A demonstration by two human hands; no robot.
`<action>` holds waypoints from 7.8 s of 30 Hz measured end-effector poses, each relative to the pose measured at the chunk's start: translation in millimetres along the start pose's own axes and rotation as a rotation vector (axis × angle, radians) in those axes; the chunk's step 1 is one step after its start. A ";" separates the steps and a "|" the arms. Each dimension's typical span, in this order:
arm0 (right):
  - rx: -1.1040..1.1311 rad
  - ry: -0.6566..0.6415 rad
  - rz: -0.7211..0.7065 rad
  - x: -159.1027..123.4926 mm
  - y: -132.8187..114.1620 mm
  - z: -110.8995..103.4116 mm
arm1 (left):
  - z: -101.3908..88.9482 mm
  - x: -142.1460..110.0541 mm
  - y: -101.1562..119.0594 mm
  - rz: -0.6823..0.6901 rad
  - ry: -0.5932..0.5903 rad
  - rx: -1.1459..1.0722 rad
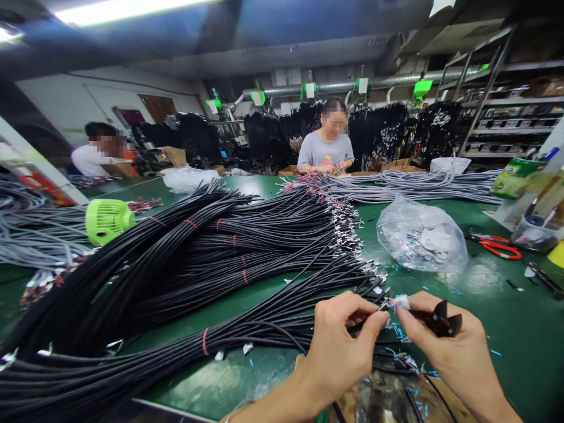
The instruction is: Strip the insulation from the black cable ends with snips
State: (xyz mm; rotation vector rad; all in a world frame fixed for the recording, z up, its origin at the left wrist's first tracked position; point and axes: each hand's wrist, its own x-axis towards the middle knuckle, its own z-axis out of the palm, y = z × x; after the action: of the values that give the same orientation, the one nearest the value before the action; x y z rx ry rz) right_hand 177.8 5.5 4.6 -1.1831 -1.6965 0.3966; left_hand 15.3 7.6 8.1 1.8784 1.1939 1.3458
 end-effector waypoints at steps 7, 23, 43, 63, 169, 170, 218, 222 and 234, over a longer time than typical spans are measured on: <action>-0.007 0.033 -0.010 1.4 -0.9 -0.4 | 0.1 -1.3 -1.0 0.007 -0.003 0.011; -0.016 0.047 -0.010 -2.0 -3.3 1.5 | 0.5 0.2 -0.9 0.009 0.023 0.017; -0.340 0.228 -0.232 -18.0 13.4 14.9 | 10.5 -4.1 -4.4 0.027 0.045 0.099; -0.472 -0.325 -0.075 6.4 25.9 -12.5 | 16.0 27.5 -47.4 -0.293 -0.516 0.144; -0.198 0.224 -0.276 -11.9 0.2 -0.2 | 20.3 5.5 8.5 -0.365 -0.218 -0.458; -0.273 0.269 -0.349 -14.9 3.1 0.9 | 21.9 3.9 8.7 -0.346 -0.190 -0.427; -0.612 0.153 -0.424 -4.3 9.7 -4.3 | 2.9 16.9 5.4 -0.499 -0.442 -0.759; -0.642 0.126 -0.494 -5.2 8.7 0.7 | 0.9 18.8 4.3 -0.520 -0.485 -0.869; -0.199 0.122 -0.282 -3.7 3.7 -7.8 | 1.6 17.7 7.9 -0.484 -0.447 -0.740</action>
State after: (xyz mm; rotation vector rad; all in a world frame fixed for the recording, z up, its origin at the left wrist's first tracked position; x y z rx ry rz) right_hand 186.5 2.2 3.6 -1.0640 -1.7934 -0.0176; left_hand 21.5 19.7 22.1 1.1659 0.7068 0.8587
